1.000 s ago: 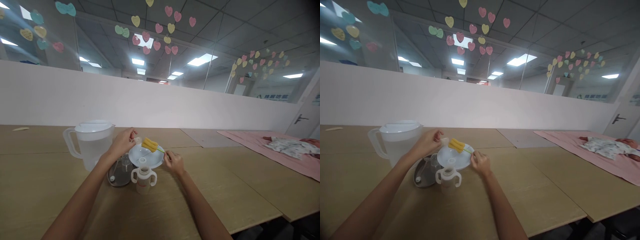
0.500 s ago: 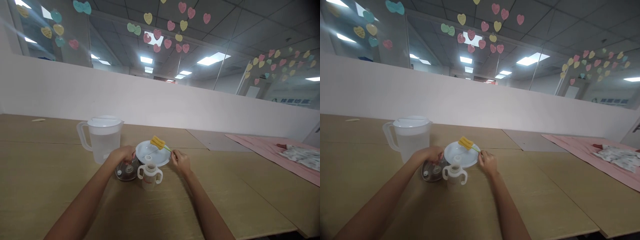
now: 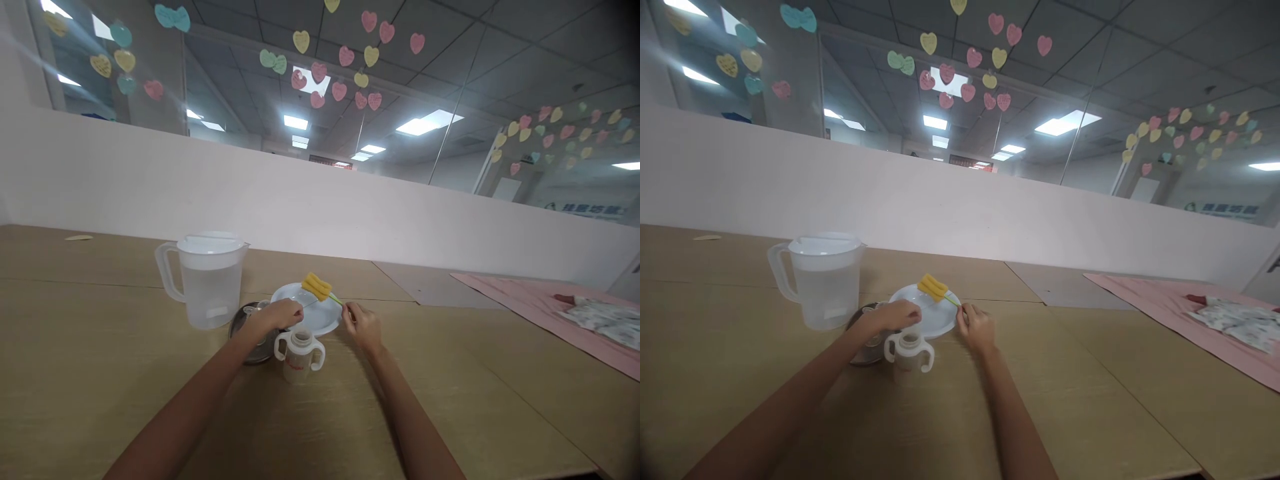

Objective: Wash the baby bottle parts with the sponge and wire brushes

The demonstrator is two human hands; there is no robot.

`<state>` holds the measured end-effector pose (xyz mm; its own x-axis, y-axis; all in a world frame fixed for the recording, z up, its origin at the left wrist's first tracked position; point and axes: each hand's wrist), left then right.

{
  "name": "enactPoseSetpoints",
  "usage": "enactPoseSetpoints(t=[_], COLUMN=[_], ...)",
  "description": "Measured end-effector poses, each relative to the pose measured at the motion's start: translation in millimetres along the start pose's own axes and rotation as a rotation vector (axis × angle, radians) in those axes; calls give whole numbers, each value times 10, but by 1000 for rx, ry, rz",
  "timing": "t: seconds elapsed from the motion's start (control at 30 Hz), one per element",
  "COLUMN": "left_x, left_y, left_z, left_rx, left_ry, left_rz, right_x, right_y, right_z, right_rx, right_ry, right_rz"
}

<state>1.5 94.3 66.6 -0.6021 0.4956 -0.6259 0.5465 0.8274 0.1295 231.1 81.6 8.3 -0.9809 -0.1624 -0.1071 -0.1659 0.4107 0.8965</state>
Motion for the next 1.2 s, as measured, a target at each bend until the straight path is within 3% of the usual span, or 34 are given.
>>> enactPoseSetpoints(t=[0.23,0.4,0.6,0.77,0.83,0.93,1.1,1.2], left_x=[46,-21,-274,-533,-570,-572,-553,-507], left_y=[34,29,-57,-164,-187,-209,-286,-373], left_z=[-56,-253,-424,-476,-475,-467,-555,-680], left_rx=[22,-80,-275,-344,-393,-484,-525,-484], left_ry=[-73,-204,-729,-857,-772,-441,38,231], left_rz=[-30,30,156,232,290,304,177,73], right_x=[-9,-1,13,10,25,55,55,41], right_y=[15,25,37,40,37,35,28,27], right_z=[-5,-33,-70,-64,-66,-79,-81,-73], right_rx=[-20,-62,-64,-94,-101,-124,-142,-139], right_ry=[-16,75,149,95,85,90,86,86], right_rz=[9,80,100,101,44,-22,-55,-42])
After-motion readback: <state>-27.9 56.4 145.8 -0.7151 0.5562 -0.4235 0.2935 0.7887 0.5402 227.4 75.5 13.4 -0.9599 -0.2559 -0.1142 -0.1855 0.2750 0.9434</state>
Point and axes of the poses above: each hand's wrist, its own y-axis towards the middle knuckle, its own z-axis out of the palm, x = y × z, and after that the axes turned 15 degrees about -y, right-handed
